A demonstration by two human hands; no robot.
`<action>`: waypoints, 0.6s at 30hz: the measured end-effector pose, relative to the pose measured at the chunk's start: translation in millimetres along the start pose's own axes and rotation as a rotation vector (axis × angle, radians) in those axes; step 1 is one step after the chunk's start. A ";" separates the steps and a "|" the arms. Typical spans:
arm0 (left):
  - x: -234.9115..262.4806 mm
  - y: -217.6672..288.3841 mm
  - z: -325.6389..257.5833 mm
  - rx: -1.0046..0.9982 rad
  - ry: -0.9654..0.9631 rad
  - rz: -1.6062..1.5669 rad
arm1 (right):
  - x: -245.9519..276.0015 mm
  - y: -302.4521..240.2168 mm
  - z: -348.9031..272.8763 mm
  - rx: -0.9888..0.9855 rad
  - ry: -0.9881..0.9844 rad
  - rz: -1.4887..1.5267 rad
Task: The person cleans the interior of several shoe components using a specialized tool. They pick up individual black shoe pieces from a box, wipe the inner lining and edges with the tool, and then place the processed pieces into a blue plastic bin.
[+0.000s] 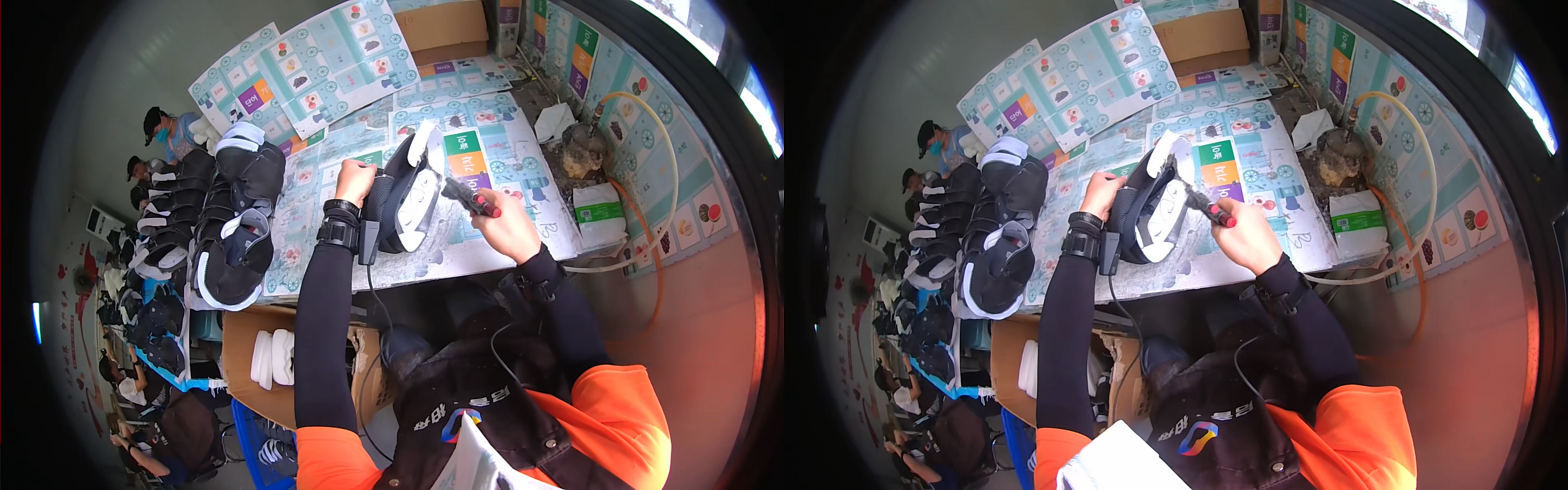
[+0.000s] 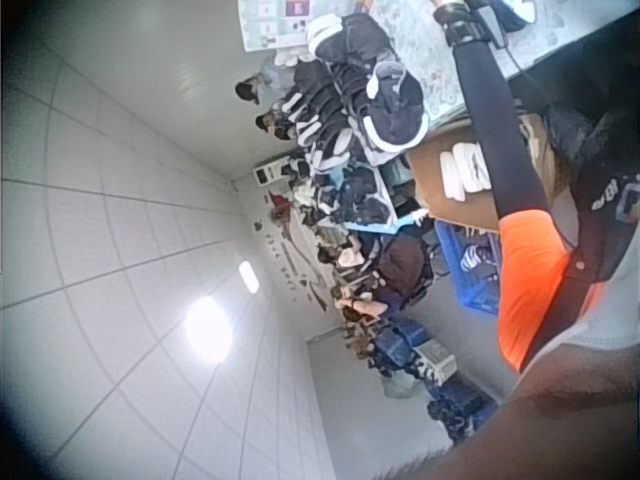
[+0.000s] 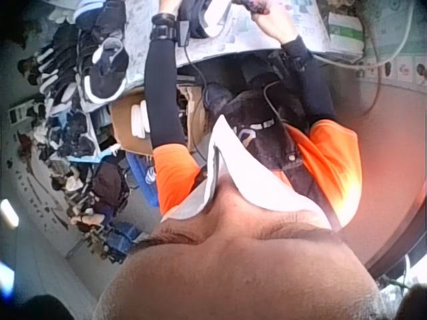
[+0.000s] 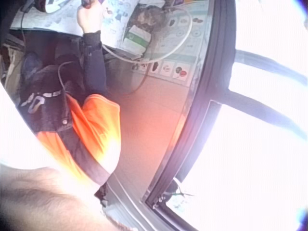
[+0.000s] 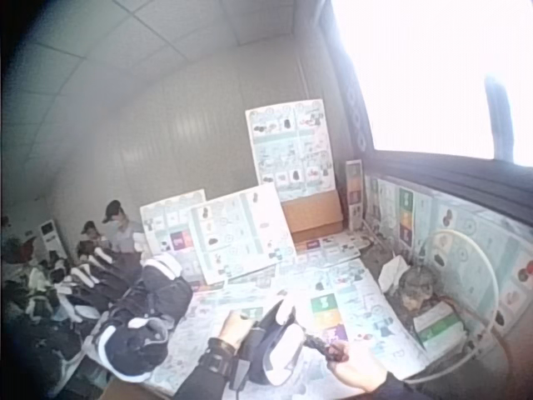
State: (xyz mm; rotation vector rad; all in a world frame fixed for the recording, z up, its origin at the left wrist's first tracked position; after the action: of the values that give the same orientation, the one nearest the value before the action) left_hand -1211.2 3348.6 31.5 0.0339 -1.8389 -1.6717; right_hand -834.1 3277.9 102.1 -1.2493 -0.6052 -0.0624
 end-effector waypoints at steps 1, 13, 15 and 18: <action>3.1 -2.5 0.4 -0.004 0.009 -0.021 | -8.0 0.2 0.7 -0.003 -0.069 -0.032; 7.8 -1.5 -12.9 0.046 0.024 -0.043 | -26.2 -2.4 -0.7 0.060 -0.180 -0.002; 10.7 -1.3 -15.3 0.047 0.011 -0.032 | -28.3 -2.4 -2.2 0.064 -0.196 -0.006; 9.1 2.7 -20.5 0.025 0.034 -0.013 | -23.4 4.5 -3.1 0.065 -0.129 0.012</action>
State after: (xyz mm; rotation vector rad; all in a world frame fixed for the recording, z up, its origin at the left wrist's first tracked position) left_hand -1207.8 3327.1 37.5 0.0848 -1.8376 -1.6470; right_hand -850.9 3270.1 86.7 -1.2001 -0.7054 0.0479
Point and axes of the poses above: each hand's wrist, its own z-axis towards the middle knuckle, its own x-axis out of the back of the hand, y = z × x, the point moved 10 cm from there along z, towards the middle knuckle, and after that the axes turned 1 degree about -y, right-handed, at the moved point
